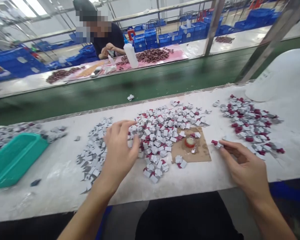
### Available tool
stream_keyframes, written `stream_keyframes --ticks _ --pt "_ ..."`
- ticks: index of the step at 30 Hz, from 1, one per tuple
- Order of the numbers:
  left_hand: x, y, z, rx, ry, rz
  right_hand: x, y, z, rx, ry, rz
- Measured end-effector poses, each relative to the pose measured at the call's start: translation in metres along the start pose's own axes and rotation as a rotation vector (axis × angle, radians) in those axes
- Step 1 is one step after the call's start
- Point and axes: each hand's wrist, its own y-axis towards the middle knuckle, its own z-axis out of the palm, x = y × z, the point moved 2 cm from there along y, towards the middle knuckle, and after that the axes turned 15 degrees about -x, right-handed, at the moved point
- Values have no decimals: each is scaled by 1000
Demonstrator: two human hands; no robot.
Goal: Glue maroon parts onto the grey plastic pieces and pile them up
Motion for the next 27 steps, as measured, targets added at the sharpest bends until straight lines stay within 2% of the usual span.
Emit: stream_keyframes --ticks 2,4,6,10,14,22,25,27 --pt "30 -16 -18 7 178 -92 -1 -1 0 6 -1 9" --pt "55 -30 -29 68 276 -154 2 -1 -1 8 -24 11" --pt "67 -40 -31 147 295 -144 5 -1 -3 0 -77 3" --pt "58 -47 -29 249 309 -75 11 -1 -5 -9 -141 -33" --pt "48 -48 -28 306 334 -96 11 -2 -4 17 -160 -71" --pt "53 -45 -18 258 192 -60 12 -3 -4 21 -176 -84" --pt "50 -43 -24 234 136 -85 14 -4 -3 -7 -136 -62" --pt "47 -46 -32 196 8 -139 16 -3 -2 -56 -85 -32"
